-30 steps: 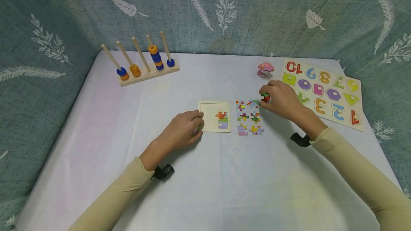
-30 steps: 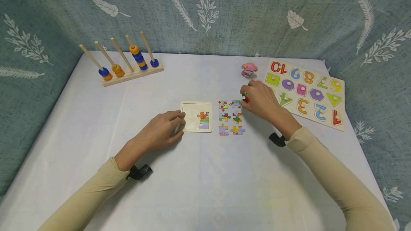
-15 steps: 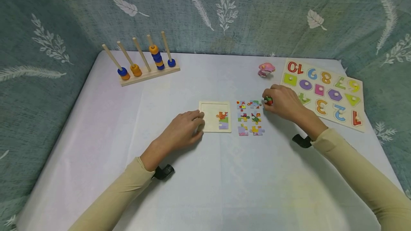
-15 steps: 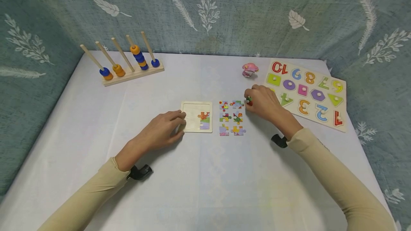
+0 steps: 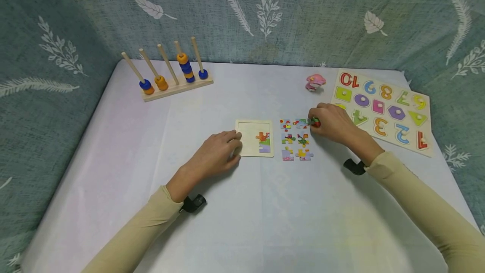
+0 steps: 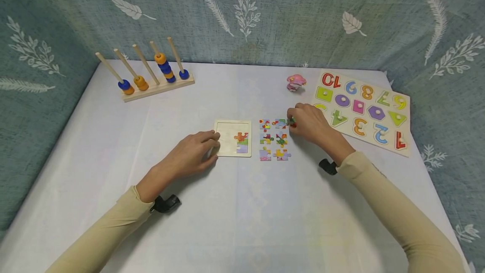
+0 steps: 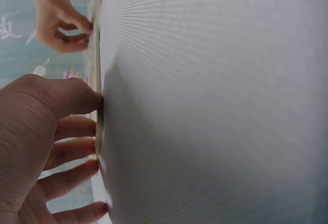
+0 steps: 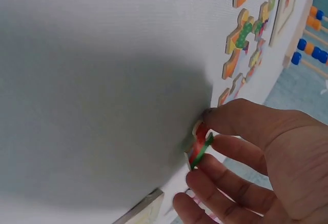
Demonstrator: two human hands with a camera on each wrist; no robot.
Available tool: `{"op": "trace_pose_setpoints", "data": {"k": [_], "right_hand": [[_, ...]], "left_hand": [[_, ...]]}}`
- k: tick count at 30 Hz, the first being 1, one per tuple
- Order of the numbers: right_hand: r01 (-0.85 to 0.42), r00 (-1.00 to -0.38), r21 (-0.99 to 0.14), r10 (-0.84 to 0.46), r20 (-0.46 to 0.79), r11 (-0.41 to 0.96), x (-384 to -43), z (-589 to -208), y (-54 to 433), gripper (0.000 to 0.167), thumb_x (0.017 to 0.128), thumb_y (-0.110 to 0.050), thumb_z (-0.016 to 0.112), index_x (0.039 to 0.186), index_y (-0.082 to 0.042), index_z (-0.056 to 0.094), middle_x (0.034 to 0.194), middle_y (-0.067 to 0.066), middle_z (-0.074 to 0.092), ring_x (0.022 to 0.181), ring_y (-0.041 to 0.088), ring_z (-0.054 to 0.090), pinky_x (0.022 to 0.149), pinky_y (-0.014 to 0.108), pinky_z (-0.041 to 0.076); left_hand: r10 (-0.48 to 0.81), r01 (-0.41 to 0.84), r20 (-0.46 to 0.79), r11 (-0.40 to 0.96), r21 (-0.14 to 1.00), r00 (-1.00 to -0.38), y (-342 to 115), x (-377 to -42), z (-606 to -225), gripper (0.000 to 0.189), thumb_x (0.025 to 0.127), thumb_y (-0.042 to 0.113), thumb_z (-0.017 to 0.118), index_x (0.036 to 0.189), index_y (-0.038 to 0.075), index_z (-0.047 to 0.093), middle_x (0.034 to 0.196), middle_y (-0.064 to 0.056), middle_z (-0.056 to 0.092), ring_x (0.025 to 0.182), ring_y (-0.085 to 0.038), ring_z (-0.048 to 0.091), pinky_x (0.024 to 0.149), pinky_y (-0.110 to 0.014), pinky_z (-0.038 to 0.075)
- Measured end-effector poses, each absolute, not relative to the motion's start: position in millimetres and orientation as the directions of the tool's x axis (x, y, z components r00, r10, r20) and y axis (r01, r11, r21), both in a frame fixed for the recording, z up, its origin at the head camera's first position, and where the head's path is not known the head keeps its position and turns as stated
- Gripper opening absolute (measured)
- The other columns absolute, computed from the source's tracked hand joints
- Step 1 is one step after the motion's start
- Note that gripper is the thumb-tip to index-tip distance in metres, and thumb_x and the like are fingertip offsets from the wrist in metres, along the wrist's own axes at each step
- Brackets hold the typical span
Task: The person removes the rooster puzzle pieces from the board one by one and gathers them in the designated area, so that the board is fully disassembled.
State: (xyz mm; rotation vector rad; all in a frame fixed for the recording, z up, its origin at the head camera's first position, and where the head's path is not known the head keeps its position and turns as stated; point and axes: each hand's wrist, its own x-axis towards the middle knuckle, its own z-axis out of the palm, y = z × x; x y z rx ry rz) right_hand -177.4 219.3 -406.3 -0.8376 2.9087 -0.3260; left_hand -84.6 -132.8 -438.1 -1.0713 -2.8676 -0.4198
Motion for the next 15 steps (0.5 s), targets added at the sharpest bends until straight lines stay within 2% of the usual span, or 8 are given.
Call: {"op": "trace_pose_setpoints", "data": {"k": [9,15], "right_hand": [[-0.512,-0.829,-0.233,-0.547,-0.118,0.827,-184.0,-402.3,218.0,0.020,0.082,-0.010,0.077,0.100,-0.003,0.072,0.088,0.010,0.063,0.074,0.025,0.053,0.067,0.043,0.046],[-0.503,-0.829,-0.258,-0.545,-0.127,0.825,-187.0,-402.7,221.0,0.018,0.083,-0.010,0.078,0.099,-0.004,0.073,0.091,0.011,0.067,0.078,0.026,0.058,0.069,0.045,0.049]], "left_hand": [[0.630,0.644,0.141,0.729,0.233,-0.764,-133.2,-84.3,-438.7,0.021,0.089,0.020,0.072,0.104,0.006,0.072,0.128,-0.013,0.063,0.123,-0.032,0.057,0.094,-0.048,0.050],[0.633,0.646,0.140,0.725,0.238,-0.762,-132.7,-84.5,-438.6,0.022,0.089,0.021,0.072,0.105,0.005,0.071,0.128,-0.013,0.062,0.123,-0.032,0.056,0.095,-0.049,0.049]]}}
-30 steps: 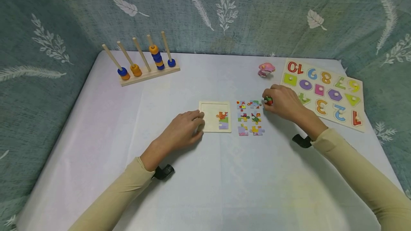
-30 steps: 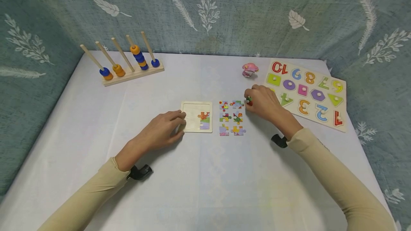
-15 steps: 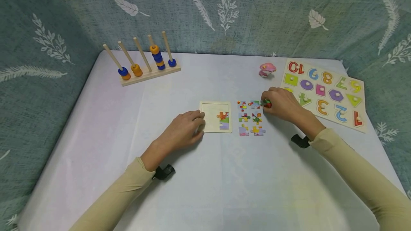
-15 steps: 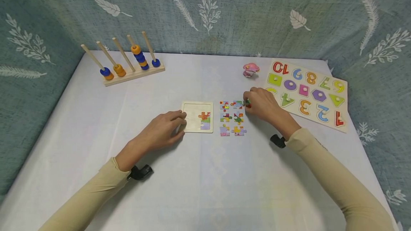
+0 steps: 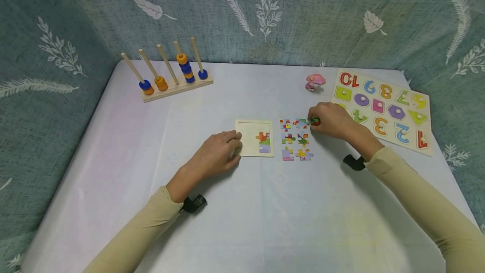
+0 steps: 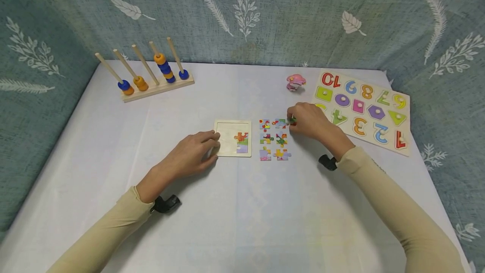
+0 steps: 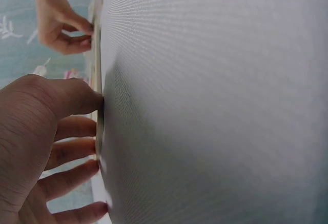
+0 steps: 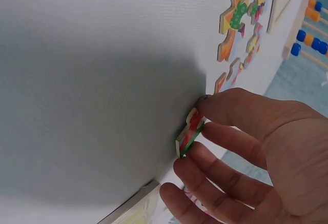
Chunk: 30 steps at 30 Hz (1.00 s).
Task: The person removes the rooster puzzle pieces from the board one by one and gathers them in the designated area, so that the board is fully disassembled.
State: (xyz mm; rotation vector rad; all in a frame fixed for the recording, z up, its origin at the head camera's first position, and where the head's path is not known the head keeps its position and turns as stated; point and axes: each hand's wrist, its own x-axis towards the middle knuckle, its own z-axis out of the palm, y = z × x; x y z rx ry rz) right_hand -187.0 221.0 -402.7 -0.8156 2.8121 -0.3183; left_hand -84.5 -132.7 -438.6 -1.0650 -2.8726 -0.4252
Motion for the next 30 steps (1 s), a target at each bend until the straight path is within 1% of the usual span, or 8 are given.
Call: {"op": "trace_pose_setpoints", "data": {"k": [8,17,24,30], "right_hand": [[-0.501,-0.834,-0.259,-0.540,-0.110,0.826,-186,-404,221,0.019,0.082,-0.010,0.079,0.099,-0.004,0.073,0.090,0.010,0.065,0.078,0.025,0.057,0.069,0.045,0.049],[-0.499,-0.840,-0.230,-0.532,-0.110,0.836,-183,-402,219,0.022,0.082,-0.010,0.079,0.101,-0.004,0.072,0.091,0.011,0.063,0.076,0.026,0.055,0.067,0.044,0.049],[-0.493,-0.845,-0.227,-0.524,-0.104,0.840,-181,-397,215,0.030,0.081,-0.012,0.081,0.108,-0.001,0.072,0.095,0.012,0.064,0.074,0.024,0.054,0.064,0.041,0.047],[-0.515,-0.833,-0.243,-0.547,-0.082,0.822,-178,-391,208,0.033,0.081,-0.011,0.082,0.110,-0.001,0.072,0.098,0.012,0.065,0.075,0.024,0.055,0.067,0.041,0.048]], "left_hand": [[0.627,0.637,0.126,0.734,0.237,-0.769,-133,-84,-438,0.022,0.090,0.021,0.071,0.106,0.006,0.071,0.131,-0.013,0.062,0.125,-0.032,0.055,0.095,-0.049,0.049],[0.630,0.641,0.128,0.733,0.228,-0.766,-132,-85,-436,0.022,0.090,0.021,0.072,0.105,0.006,0.072,0.130,-0.013,0.062,0.123,-0.032,0.056,0.093,-0.048,0.050],[0.630,0.642,0.135,0.731,0.231,-0.765,-133,-85,-437,0.022,0.089,0.020,0.072,0.106,0.005,0.072,0.130,-0.013,0.062,0.123,-0.032,0.056,0.094,-0.049,0.050],[0.630,0.642,0.135,0.730,0.234,-0.765,-132,-85,-438,0.022,0.089,0.020,0.072,0.106,0.005,0.072,0.129,-0.013,0.062,0.121,-0.032,0.057,0.093,-0.049,0.050]]}}
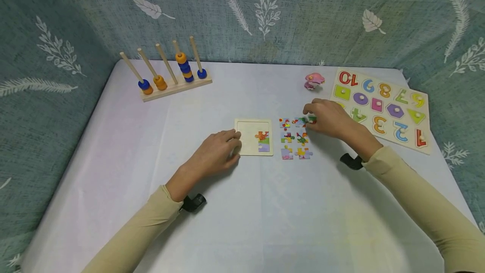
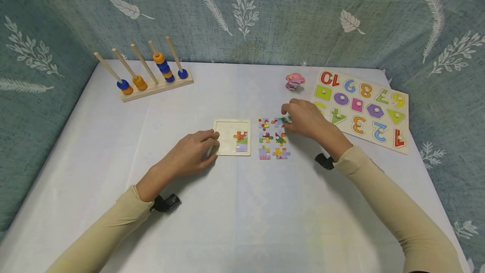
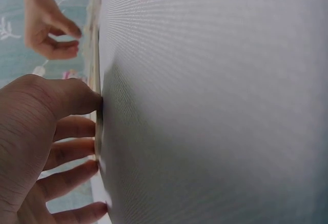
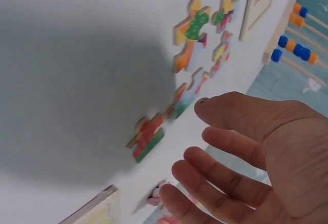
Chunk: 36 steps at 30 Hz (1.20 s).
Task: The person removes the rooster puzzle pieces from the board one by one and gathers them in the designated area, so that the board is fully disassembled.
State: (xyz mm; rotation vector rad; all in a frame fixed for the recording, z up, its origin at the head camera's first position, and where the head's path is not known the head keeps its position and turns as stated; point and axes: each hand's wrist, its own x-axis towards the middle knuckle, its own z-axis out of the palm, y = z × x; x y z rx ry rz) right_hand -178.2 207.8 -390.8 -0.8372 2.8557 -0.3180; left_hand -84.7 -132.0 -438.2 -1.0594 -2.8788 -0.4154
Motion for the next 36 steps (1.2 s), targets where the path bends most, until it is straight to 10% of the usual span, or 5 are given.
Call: {"op": "trace_pose_setpoints", "data": {"k": [36], "right_hand": [[-0.603,-0.768,-0.307,-0.640,-0.026,0.736,-157,-379,146,0.028,0.088,-0.017,0.076,0.112,-0.003,0.071,0.103,0.013,0.066,0.083,0.025,0.058,0.072,0.042,0.049]], "left_hand": [[0.617,0.626,0.118,0.743,0.237,-0.778,-130,-83,-436,0.023,0.089,0.021,0.072,0.106,0.005,0.073,0.129,-0.013,0.062,0.120,-0.032,0.058,0.093,-0.048,0.050]]}}
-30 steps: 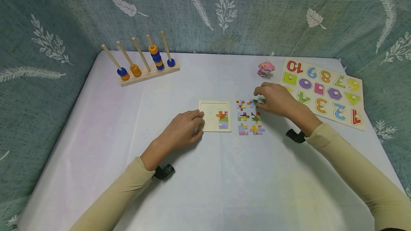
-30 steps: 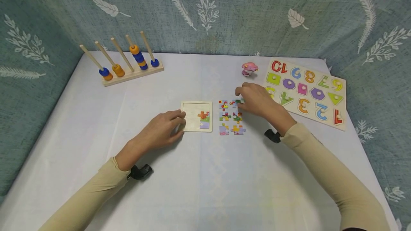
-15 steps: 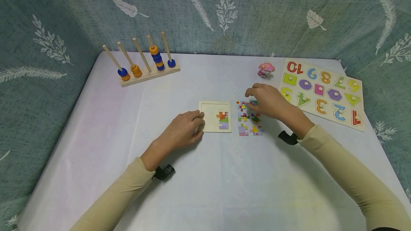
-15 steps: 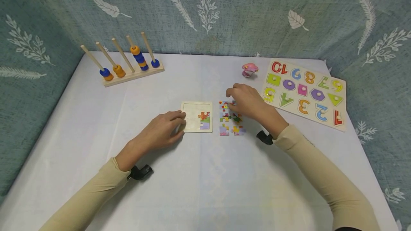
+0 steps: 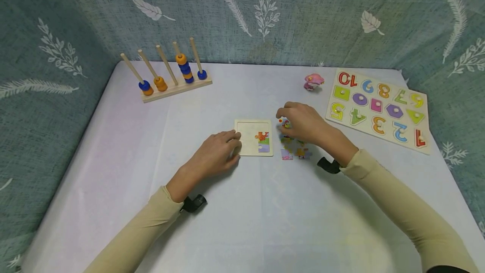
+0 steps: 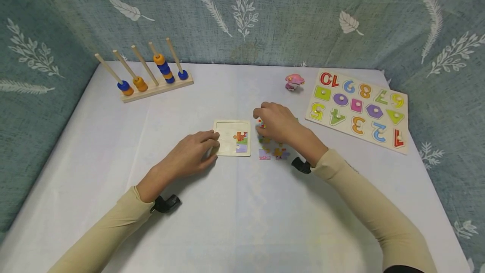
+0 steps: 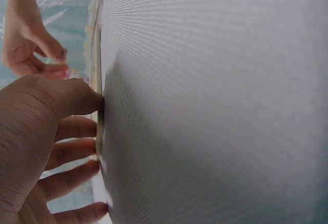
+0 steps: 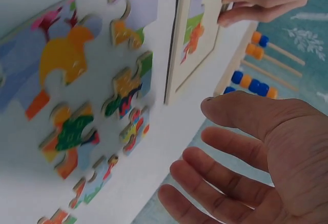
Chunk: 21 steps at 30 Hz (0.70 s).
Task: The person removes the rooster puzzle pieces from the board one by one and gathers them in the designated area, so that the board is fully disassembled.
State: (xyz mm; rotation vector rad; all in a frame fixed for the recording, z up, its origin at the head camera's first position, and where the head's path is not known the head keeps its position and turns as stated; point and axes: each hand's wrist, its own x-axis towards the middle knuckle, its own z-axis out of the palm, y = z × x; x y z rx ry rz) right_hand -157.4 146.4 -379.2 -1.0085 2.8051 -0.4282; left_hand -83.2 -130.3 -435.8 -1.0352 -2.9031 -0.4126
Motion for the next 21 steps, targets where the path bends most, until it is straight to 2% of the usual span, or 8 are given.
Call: {"op": "trace_pose_setpoints", "data": {"k": [5,12,21], "right_hand": [[-0.633,-0.744,-0.299,-0.668,-0.020,0.714,-156,-383,136,0.028,0.088,-0.017,0.076,0.112,-0.004,0.072,0.098,0.011,0.065,0.079,0.023,0.056,0.068,0.040,0.048],[-0.642,-0.727,-0.301,-0.685,-0.051,0.705,-153,-387,123,0.030,0.086,-0.019,0.078,0.113,-0.006,0.072,0.104,0.011,0.066,0.087,0.024,0.061,0.076,0.041,0.052],[-0.660,-0.703,-0.303,-0.707,-0.075,0.688,-152,-389,110,0.031,0.087,-0.019,0.077,0.113,-0.005,0.072,0.104,0.011,0.066,0.085,0.022,0.058,0.074,0.039,0.050]], "left_hand": [[0.618,0.628,0.123,0.741,0.237,-0.776,-131,-84,-436,0.023,0.089,0.021,0.072,0.106,0.005,0.072,0.128,-0.013,0.062,0.120,-0.032,0.058,0.093,-0.048,0.050],[0.618,0.629,0.128,0.738,0.246,-0.775,-131,-83,-438,0.024,0.089,0.022,0.072,0.107,0.005,0.072,0.129,-0.013,0.062,0.123,-0.032,0.057,0.095,-0.048,0.049],[0.621,0.633,0.134,0.735,0.243,-0.772,-132,-83,-437,0.023,0.090,0.021,0.071,0.107,0.006,0.072,0.129,-0.013,0.062,0.121,-0.032,0.058,0.092,-0.049,0.050]]}}
